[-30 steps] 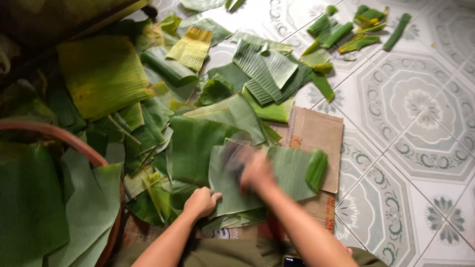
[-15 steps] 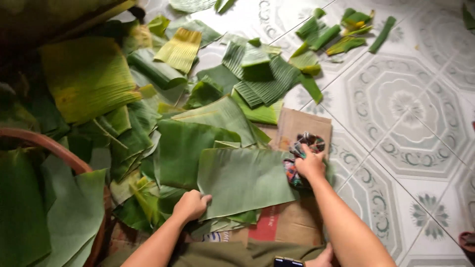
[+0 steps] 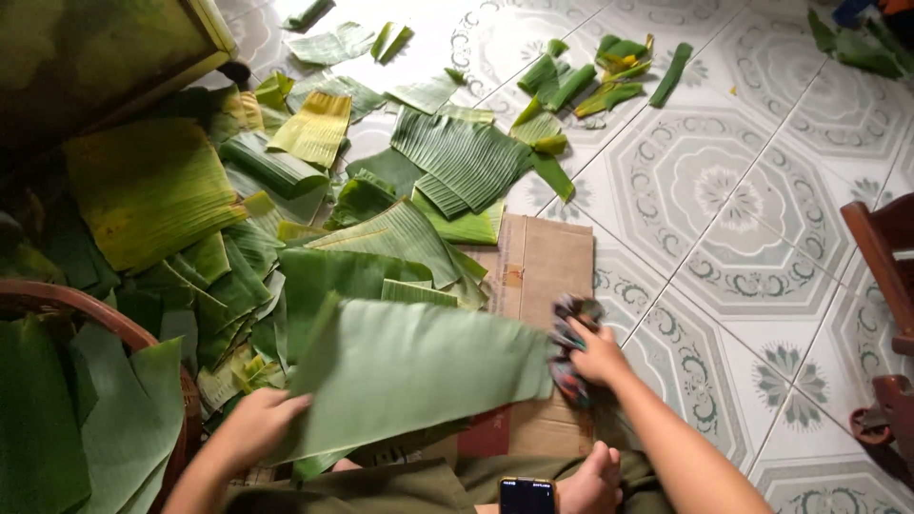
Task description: Cleaning banana leaves by wiping them with a cloth and stacking them into a basket.
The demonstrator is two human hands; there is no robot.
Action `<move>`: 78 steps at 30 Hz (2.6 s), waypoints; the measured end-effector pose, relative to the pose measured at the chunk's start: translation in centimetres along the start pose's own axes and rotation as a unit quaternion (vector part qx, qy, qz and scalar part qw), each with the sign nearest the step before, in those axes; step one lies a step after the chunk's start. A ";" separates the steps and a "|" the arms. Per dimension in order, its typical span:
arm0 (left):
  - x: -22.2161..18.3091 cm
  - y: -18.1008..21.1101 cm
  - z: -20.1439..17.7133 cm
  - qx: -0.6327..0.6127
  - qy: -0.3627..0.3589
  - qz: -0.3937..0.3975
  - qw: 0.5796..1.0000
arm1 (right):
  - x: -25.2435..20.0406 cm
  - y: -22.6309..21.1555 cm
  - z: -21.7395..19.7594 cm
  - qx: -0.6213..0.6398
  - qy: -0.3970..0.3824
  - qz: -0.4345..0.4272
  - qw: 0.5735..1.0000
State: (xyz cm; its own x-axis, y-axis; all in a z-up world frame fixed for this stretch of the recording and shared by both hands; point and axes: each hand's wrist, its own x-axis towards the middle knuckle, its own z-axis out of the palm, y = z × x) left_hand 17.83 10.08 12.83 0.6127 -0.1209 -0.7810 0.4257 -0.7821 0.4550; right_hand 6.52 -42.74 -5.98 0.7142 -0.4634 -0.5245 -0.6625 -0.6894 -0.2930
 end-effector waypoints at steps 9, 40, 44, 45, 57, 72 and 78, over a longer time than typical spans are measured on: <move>2.9 3.0 10.7 0.334 -0.014 0.289 0.897 | -5.3 2.9 1.5 -0.079 -0.057 0.126 0.987; 12.4 0.5 12.8 0.177 0.009 0.070 0.982 | -10.3 -23.6 3.8 -0.285 -0.062 -0.375 0.880; 11.8 -0.2 13.3 0.191 0.019 0.074 0.979 | -1.1 -11.4 4.0 -0.130 -0.082 -0.165 0.974; 11.3 0.2 13.1 0.191 0.020 0.077 0.978 | 0.5 -7.9 3.6 -0.131 -0.078 -0.164 0.975; 8.8 1.6 17.1 0.254 0.401 0.513 0.716 | -5.1 0.7 1.6 -0.123 -0.025 0.009 0.992; 16.6 -4.8 25.4 0.424 0.196 0.415 0.780 | -1.1 -16.4 2.4 0.024 0.043 -0.111 0.993; 16.1 -3.4 24.6 0.478 0.193 0.407 0.754 | -4.8 -17.9 5.0 -0.174 -0.024 -0.455 0.873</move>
State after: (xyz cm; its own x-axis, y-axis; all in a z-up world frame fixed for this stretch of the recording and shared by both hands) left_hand 9.83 -4.21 -11.82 0.6391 -0.7557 -0.1428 -0.7573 -0.6508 0.0546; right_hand 13.80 -25.34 -2.20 0.8935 0.3819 -0.2361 0.2885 -0.8913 -0.3499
